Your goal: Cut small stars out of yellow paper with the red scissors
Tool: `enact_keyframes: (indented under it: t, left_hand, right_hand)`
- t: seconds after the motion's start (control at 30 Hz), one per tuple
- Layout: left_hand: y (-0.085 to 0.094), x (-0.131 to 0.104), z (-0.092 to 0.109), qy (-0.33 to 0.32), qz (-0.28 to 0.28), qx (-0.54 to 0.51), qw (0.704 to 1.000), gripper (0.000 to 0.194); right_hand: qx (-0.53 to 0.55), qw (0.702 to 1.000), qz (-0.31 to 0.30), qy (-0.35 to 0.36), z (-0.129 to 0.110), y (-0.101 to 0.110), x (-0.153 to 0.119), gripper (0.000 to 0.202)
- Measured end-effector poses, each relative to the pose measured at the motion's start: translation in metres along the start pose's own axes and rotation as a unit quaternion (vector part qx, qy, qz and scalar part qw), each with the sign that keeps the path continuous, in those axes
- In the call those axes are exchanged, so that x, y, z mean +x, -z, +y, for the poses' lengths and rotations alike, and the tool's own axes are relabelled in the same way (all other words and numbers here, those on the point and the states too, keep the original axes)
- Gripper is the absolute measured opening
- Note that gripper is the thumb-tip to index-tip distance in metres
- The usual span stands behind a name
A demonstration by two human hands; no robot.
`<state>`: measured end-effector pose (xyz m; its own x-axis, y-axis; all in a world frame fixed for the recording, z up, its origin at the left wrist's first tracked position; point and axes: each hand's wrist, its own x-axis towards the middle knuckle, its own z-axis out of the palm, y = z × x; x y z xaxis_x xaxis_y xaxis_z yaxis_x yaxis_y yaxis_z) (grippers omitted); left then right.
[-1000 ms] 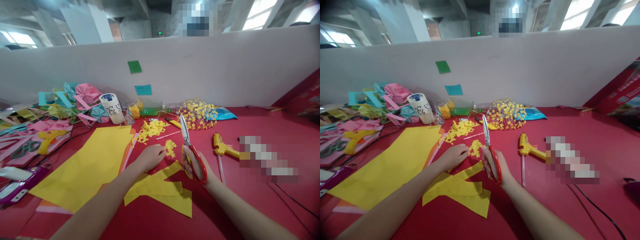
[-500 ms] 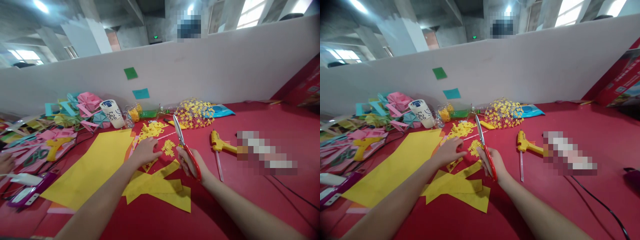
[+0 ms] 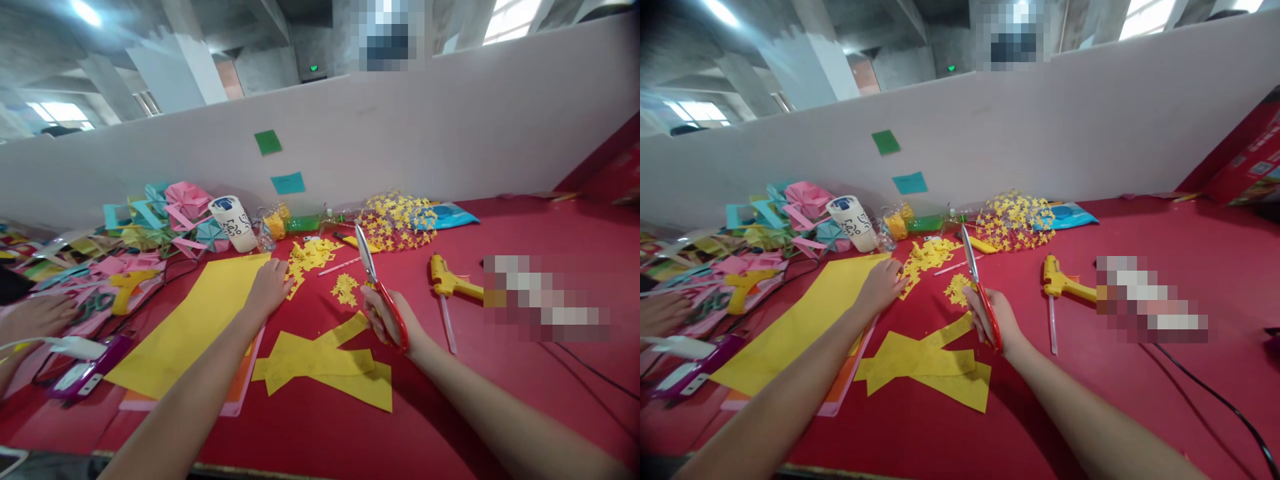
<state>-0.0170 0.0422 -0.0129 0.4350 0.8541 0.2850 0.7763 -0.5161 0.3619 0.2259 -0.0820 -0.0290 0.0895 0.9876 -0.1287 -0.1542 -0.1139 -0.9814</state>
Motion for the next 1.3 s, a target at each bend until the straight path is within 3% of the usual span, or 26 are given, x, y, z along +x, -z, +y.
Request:
enact_keyframes:
  t: [0.07, 0.2, 0.23, 0.33, 0.57, 0.77, 1.0, 1.1, 1.2, 1.3]
  left_hand:
    - [-0.001, -0.005, 0.014, -0.017, -0.058, -0.030, 0.998, 0.014]
    - [-0.007, -0.027, 0.052, -0.079, -0.253, -0.109, 0.958, 0.031]
    - [-0.010, -0.032, 0.060, -0.079, -0.266, -0.106, 0.955, 0.035]
    - [-0.015, -0.039, 0.074, -0.057, -0.275, -0.097, 0.955, 0.031]
    - [-0.019, -0.043, 0.077, -0.017, -0.276, -0.156, 0.948, 0.012]
    - [-0.006, -0.036, 0.079, 0.055, -0.309, -0.307, 0.898, 0.013]
    - [0.001, -0.019, 0.082, 0.123, -0.260, -0.380, 0.879, 0.019]
    - [-0.004, -0.020, 0.082, 0.112, -0.262, -0.374, 0.883, 0.016]
    - [-0.008, -0.023, 0.080, 0.060, -0.282, -0.385, 0.877, 0.012]
    - [-0.012, -0.028, 0.080, 0.029, -0.285, -0.369, 0.884, 0.029]
  right_hand:
    - [-0.002, 1.000, 0.005, 0.001, -0.001, 0.000, 0.000, 0.041]
    - [-0.006, 1.000, 0.008, 0.005, -0.002, 0.002, 0.001, 0.041]
    - [-0.007, 1.000, 0.007, 0.006, -0.001, 0.002, 0.002, 0.041]
    - [-0.011, 1.000, 0.001, 0.013, 0.000, 0.002, 0.003, 0.042]
    - [-0.025, 1.000, 0.003, 0.017, -0.001, 0.000, 0.000, 0.041]
    - [-0.043, 0.998, 0.036, 0.033, -0.009, 0.005, 0.001, 0.039]
    - [-0.079, 0.994, 0.048, 0.055, -0.017, 0.013, 0.004, 0.040]
    - [-0.087, 0.995, 0.022, 0.050, -0.019, 0.009, 0.000, 0.037]
    - [-0.099, 0.994, 0.004, 0.039, -0.021, 0.004, -0.005, 0.035]
    - [-0.136, 0.991, 0.000, 0.011, -0.020, 0.000, -0.010, 0.032]
